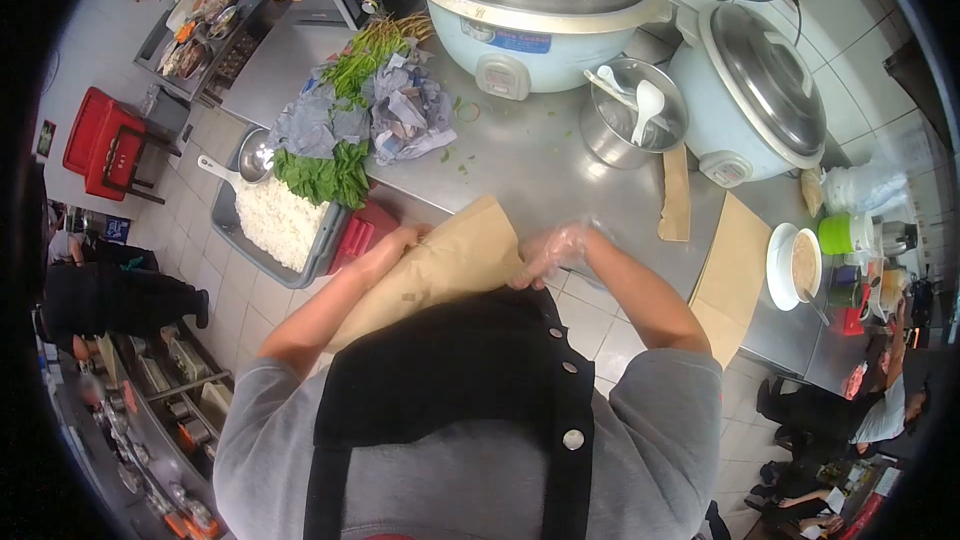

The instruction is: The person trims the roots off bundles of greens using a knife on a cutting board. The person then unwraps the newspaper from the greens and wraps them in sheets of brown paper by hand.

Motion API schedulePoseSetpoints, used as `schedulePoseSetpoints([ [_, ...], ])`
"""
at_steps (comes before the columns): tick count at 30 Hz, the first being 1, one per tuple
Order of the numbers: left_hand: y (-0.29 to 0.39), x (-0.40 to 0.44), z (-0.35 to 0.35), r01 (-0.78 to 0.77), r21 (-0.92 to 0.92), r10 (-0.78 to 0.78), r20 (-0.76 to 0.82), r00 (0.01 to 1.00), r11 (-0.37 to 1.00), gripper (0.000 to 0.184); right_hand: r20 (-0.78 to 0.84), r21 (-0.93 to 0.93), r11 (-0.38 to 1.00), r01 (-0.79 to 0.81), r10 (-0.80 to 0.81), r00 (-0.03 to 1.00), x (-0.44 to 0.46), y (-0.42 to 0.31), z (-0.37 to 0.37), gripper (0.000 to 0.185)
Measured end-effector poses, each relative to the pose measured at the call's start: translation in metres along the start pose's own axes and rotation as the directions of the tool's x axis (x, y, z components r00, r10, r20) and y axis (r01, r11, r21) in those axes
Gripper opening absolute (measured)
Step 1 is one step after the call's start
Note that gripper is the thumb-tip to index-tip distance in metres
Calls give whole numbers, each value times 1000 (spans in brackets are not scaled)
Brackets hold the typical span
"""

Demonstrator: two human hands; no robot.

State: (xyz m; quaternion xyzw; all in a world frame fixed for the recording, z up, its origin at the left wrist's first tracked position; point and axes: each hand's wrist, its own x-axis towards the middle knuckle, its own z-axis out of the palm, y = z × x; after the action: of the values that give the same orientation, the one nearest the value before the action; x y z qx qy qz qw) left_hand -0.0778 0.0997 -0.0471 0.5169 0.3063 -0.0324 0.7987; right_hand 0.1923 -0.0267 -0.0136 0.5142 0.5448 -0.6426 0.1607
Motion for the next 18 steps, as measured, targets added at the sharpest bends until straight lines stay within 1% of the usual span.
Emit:
schedulePoseSetpoints([
  [1, -2, -1, -2, 92, -85, -99, -77, 992, 992, 48, -37, 170, 980, 100, -95, 995, 3, 4, 11, 45],
  [2, -5, -2, -5, 177, -178, -203, -145, 968, 968, 45, -87, 331, 922, 200, -182, 980, 8, 7, 20, 33],
  [3, -11, -1, -10, 177, -180, -205, -147, 968, 968, 45, -84, 331, 922, 201, -183, 980, 11, 8, 27, 33],
  [5, -28, 5, -22, 145, -254, -189, -158, 969, 956, 44, -265, 506, 800, 322, -210, 941, 20, 11, 38, 51],
  [6, -34, 6, -26, 144, -256, -189, -161, 969, 956, 44, -263, 505, 801, 322, -212, 941, 32, 16, 40, 51],
  [8, -48, 8, -35, 75, -350, -147, -185, 972, 934, 49, -265, 667, 715, 210, -36, 964, 62, 17, 42, 50],
  [9, -63, 14, -45, 75, -347, -147, -187, 971, 935, 49, -267, 666, 714, 214, -39, 963, 61, 5, 43, 50],
  [11, -92, 25, -61, -19, -493, -106, -223, 969, 870, 37, -515, 646, 610, 459, -95, 852, 51, -25, 51, 47],
  [12, -93, 24, -59, -18, -493, -107, -224, 969, 870, 37, -515, 646, 609, 460, -97, 852, 56, -34, 58, 47],
  [14, -88, 18, -52, -75, -537, -77, -255, 964, 840, 40, -605, 634, 518, 574, -130, 786, 63, -47, 71, 37],
  [15, -85, 15, -50, -79, -536, -76, -260, 963, 841, 40, -589, 599, 581, 551, -146, 795, 52, -53, 66, 40],
  [16, -81, 11, -47, -82, -527, -66, -256, 964, 846, 43, -586, 599, 582, 550, -150, 796, 52, -54, 66, 40],
  [18, -84, 5, -45, -84, -520, -58, -251, 966, 850, 47, -554, 636, 623, 456, -44, 832, 53, -56, 66, 37],
])
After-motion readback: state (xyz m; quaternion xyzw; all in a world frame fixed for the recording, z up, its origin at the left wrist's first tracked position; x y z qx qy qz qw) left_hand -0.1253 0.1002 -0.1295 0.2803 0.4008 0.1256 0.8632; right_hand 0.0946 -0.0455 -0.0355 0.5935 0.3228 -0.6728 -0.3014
